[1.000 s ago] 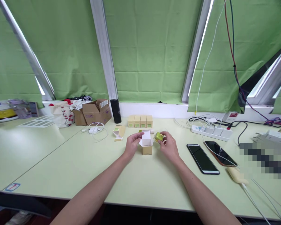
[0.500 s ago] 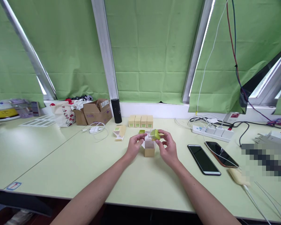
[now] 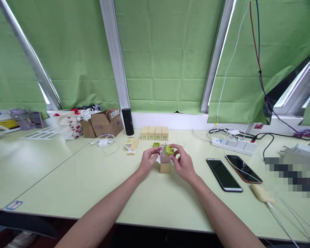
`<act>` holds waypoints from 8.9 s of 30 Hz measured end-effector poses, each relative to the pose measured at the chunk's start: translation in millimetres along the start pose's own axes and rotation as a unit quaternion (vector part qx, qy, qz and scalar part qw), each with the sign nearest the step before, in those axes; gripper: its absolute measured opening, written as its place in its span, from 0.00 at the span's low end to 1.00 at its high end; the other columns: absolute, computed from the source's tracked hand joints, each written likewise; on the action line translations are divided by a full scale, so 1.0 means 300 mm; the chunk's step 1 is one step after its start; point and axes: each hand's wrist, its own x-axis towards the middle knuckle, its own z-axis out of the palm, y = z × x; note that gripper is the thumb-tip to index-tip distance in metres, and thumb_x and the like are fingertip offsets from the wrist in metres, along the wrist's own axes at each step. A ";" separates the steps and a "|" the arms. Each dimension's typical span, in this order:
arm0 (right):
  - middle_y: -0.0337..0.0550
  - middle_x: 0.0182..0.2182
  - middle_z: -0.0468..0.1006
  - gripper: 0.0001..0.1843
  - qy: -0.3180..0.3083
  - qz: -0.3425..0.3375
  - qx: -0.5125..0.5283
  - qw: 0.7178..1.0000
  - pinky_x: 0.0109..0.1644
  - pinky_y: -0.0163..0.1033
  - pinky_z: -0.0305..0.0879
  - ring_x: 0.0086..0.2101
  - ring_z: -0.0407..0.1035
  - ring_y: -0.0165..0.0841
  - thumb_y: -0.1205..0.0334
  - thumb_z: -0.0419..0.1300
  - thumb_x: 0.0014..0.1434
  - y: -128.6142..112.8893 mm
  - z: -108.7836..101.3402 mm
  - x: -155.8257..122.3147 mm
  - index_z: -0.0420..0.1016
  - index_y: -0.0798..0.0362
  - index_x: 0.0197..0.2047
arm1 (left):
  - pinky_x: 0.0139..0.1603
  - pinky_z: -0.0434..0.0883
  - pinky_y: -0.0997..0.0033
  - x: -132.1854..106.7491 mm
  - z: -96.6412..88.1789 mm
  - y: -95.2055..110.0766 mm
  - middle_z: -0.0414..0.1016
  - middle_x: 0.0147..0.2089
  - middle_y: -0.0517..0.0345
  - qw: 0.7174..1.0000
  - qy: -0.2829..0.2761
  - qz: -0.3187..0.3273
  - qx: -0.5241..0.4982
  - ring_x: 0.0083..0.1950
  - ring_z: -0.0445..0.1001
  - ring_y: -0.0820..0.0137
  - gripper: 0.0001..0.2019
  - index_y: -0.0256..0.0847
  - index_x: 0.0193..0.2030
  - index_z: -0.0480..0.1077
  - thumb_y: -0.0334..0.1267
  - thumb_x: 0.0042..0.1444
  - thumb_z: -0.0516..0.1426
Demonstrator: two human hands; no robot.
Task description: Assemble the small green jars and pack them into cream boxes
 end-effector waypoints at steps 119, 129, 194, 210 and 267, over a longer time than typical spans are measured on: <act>0.44 0.44 0.73 0.25 0.083 0.275 0.231 0.930 0.31 0.39 0.63 0.35 0.67 0.36 0.56 0.62 0.46 0.103 0.068 0.013 0.74 0.49 0.49 | 0.68 0.62 0.51 -0.016 0.002 -0.024 0.75 0.58 0.47 0.991 -0.043 0.050 0.113 0.63 0.71 0.54 0.17 0.43 0.54 0.72 0.41 0.60 0.62; 0.43 0.42 0.72 0.27 0.084 0.298 0.266 0.913 0.29 0.37 0.62 0.34 0.66 0.34 0.55 0.63 0.43 0.089 0.065 0.022 0.73 0.49 0.49 | 0.66 0.64 0.54 -0.024 0.016 -0.024 0.71 0.58 0.48 0.995 -0.052 0.039 0.081 0.64 0.69 0.56 0.17 0.44 0.54 0.68 0.38 0.58 0.62; 0.42 0.45 0.71 0.30 -0.003 0.270 0.253 0.929 0.32 0.37 0.65 0.37 0.67 0.35 0.51 0.66 0.51 0.102 0.126 -0.008 0.69 0.45 0.57 | 0.59 0.68 0.59 -0.035 0.027 -0.006 0.69 0.52 0.52 0.994 -0.056 0.039 0.083 0.59 0.71 0.60 0.20 0.46 0.55 0.59 0.35 0.59 0.60; 0.45 0.47 0.73 0.25 0.002 0.213 0.210 0.954 0.40 0.43 0.70 0.38 0.68 0.37 0.53 0.62 0.56 0.057 0.103 -0.005 0.68 0.46 0.57 | 0.64 0.65 0.54 -0.030 0.023 -0.017 0.69 0.50 0.53 0.990 -0.037 0.061 0.124 0.58 0.69 0.58 0.11 0.44 0.47 0.65 0.37 0.59 0.60; 0.44 0.35 0.73 0.05 0.018 -0.001 0.070 0.997 0.31 0.41 0.62 0.38 0.69 0.40 0.67 0.60 0.55 0.005 0.045 -0.024 0.71 0.47 0.34 | 0.65 0.65 0.53 -0.047 0.016 0.034 0.72 0.49 0.50 0.978 -0.068 0.103 0.170 0.58 0.68 0.56 0.11 0.45 0.45 0.71 0.50 0.66 0.58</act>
